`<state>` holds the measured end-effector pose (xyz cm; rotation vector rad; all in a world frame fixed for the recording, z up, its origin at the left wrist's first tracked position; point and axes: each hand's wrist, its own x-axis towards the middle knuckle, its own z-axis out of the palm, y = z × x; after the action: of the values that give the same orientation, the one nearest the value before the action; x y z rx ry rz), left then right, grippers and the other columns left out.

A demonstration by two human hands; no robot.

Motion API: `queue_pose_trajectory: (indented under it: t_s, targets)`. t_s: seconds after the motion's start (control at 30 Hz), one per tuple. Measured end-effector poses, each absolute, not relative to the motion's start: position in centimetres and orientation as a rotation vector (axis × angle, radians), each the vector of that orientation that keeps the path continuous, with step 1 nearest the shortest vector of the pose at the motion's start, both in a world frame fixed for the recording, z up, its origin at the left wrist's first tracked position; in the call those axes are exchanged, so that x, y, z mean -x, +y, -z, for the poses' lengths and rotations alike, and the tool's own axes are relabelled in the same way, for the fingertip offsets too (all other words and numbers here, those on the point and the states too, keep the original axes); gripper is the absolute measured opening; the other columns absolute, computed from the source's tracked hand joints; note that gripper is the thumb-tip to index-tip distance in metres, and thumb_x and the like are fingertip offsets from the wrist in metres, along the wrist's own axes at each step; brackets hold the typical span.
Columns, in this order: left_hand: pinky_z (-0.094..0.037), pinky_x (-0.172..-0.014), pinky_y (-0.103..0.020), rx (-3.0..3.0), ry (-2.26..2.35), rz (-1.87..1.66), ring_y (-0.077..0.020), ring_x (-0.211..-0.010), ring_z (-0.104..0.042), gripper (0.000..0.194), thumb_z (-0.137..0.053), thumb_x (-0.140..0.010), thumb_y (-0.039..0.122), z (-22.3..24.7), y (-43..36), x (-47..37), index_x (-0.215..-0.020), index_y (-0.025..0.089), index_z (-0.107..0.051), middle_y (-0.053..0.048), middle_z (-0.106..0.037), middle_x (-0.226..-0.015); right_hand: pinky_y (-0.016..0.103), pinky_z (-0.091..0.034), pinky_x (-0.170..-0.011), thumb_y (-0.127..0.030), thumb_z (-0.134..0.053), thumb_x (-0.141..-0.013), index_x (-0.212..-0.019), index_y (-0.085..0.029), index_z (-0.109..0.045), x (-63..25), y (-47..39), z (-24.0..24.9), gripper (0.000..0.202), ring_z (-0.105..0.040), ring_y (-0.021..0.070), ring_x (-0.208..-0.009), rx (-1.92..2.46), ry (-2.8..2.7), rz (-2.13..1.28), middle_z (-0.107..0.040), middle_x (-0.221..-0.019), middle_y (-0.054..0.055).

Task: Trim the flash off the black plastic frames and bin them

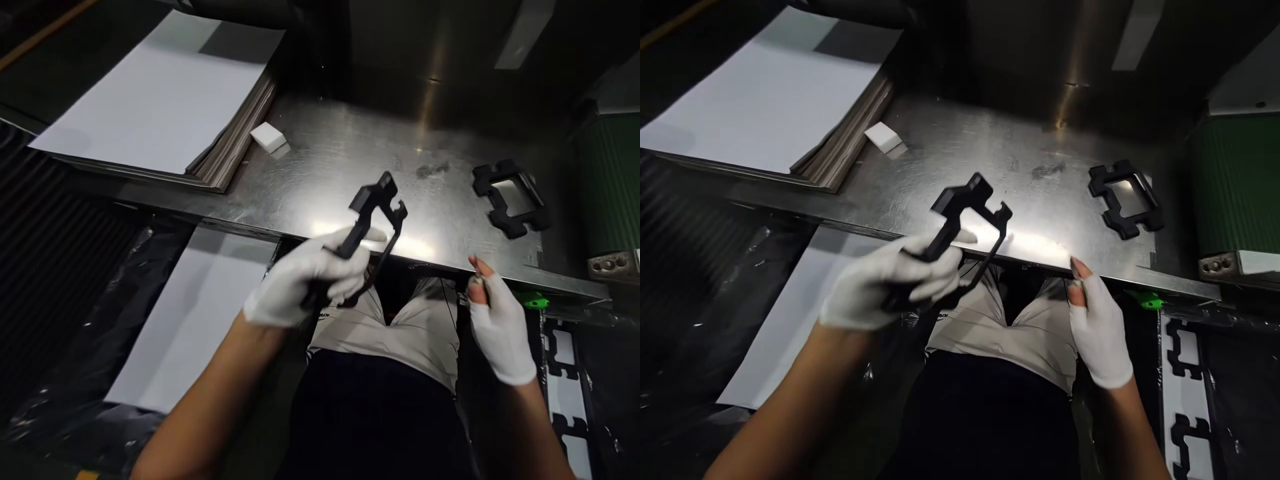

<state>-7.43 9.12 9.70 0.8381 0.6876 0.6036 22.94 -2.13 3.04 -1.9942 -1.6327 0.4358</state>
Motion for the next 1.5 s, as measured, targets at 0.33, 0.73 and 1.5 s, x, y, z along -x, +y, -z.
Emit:
queue_pose_trajectory:
  t_s: [0.33,0.73,1.5]
  targets:
    - [-0.028,-0.049,-0.026,-0.93,0.724,-0.588,-0.0094,-0.041,-0.031,0.024,-0.062,-0.074,0.019,-7.9,15.3,2.3,-0.097,0.012,-0.068,0.006,-0.041,-0.049,0.029,-0.049,-0.072,-0.039,-0.038,-0.12,-0.163,-0.022,-0.054,-16.7,7.3,-4.5,0.049,-0.073,0.0239,-0.09,2.064,-2.486,-0.449,-0.077,-0.121,0.011]
    - [-0.033,-0.056,-0.03,-1.052,0.817,-0.48,-0.0126,-0.045,-0.035,0.053,-0.066,-0.077,0.025,-8.6,14.9,1.5,-0.126,0.005,-0.07,0.007,-0.047,-0.049,0.033,-0.051,-0.073,-0.04,-0.037,-0.119,-0.159,-0.024,-0.057,-17.3,8.7,-4.4,0.047,-0.073,0.0256,-0.09,2.139,-2.423,-0.543,-0.076,-0.117,0.01]
    - [-0.036,-0.044,-0.023,-0.459,0.421,-0.954,-0.0029,-0.034,-0.01,0.046,-0.072,-0.075,0.021,-7.0,11.9,4.7,-0.12,0.009,-0.074,0.015,-0.028,-0.056,0.043,-0.048,-0.116,-0.041,-0.041,-0.118,-0.161,-0.016,-0.056,-20.2,10.2,-4.3,0.051,-0.063,0.0306,-0.135,1.92,-1.709,-0.631,-0.069,-0.145,0.017]
